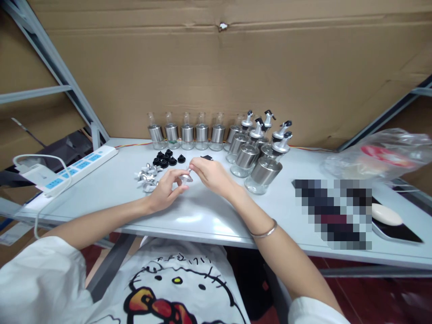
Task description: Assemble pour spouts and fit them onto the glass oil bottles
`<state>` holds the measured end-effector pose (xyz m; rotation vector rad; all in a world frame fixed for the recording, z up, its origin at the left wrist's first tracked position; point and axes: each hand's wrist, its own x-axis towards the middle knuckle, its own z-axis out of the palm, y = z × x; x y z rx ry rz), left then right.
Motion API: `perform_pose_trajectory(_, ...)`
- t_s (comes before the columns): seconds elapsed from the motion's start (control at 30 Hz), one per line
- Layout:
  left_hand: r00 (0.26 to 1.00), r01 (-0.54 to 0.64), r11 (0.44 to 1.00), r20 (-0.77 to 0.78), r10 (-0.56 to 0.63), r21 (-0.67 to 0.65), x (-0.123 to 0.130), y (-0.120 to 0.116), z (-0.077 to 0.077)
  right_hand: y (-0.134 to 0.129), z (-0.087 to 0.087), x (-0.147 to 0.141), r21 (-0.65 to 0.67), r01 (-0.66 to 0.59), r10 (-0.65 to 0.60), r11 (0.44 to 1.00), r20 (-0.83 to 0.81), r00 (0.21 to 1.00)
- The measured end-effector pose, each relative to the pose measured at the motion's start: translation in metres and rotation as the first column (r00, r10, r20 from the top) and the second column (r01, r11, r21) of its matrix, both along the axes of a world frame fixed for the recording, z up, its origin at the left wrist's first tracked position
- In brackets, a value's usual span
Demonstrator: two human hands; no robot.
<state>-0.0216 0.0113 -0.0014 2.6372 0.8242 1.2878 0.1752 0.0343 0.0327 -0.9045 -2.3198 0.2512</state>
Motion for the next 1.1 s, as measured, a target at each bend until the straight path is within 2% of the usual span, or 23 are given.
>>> perform_pose_trajectory(0.13,1.000,-0.015,0.999,-0.018,0.014,-0.039,0.000,-0.001,-0.001,0.004,-0.003,-0.001,-0.062,-0.015,0.012,0.998,-0.059,0.998)
perform_pose_trajectory(0.33,0.994,-0.019,0.999,-0.109,0.014,-0.050,-0.001,0.001,-0.003,0.001,0.003,-0.002,-0.166,-0.004,-0.007,0.986,-0.068,0.998)
perform_pose_trajectory(0.53,0.979,-0.005,0.998,-0.204,0.017,0.058,-0.003,0.001,0.000,0.000,0.006,-0.001,-0.266,0.014,-0.030,0.964,-0.057,0.998)
perform_pose_trajectory(0.67,0.970,-0.003,0.997,-0.244,0.021,0.071,-0.003,0.000,0.003,-0.001,0.004,-0.002,-0.339,-0.003,-0.032,0.941,-0.095,0.995)
perform_pose_trajectory(0.93,0.985,-0.066,0.998,-0.158,0.069,0.023,-0.001,0.003,0.002,-0.002,0.014,0.009,-0.088,0.111,-0.115,0.990,-0.050,0.992)
perform_pose_trajectory(1.1,0.988,-0.072,0.996,-0.130,0.079,0.060,-0.002,0.006,0.001,0.000,0.010,0.009,0.064,0.099,-0.101,0.993,0.028,0.994)
